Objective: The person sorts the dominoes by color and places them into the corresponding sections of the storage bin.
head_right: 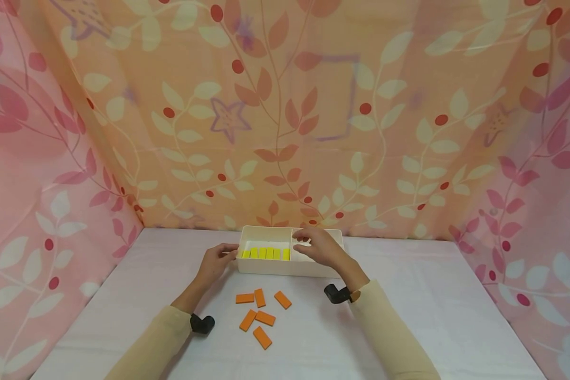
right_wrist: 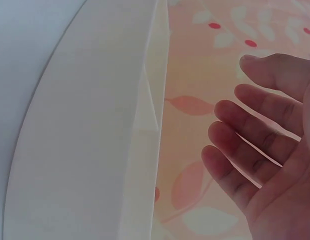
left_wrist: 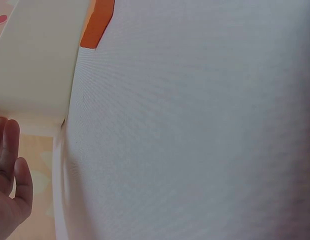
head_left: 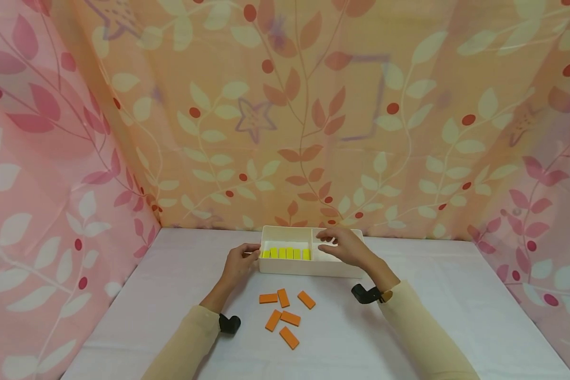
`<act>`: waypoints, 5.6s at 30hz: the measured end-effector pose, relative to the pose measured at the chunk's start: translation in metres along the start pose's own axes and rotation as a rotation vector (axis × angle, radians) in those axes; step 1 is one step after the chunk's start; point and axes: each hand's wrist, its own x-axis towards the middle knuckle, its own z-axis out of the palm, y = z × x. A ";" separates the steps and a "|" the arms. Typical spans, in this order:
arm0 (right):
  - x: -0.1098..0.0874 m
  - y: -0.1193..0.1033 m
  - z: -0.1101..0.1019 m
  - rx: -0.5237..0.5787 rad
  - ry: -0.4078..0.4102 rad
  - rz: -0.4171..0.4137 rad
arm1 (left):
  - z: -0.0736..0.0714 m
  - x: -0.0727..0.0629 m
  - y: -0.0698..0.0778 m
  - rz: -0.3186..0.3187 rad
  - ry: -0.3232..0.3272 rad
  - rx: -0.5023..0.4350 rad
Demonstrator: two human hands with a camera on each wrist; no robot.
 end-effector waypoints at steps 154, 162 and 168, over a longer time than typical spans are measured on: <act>-0.082 0.086 0.017 0.420 0.400 0.517 | 0.007 -0.065 0.026 0.110 -0.460 0.836; -0.084 0.089 0.018 0.403 0.385 0.536 | 0.002 -0.065 0.024 0.111 -0.565 0.802; -0.089 0.095 0.018 0.401 0.361 0.504 | 0.003 -0.065 0.022 0.111 -0.585 0.822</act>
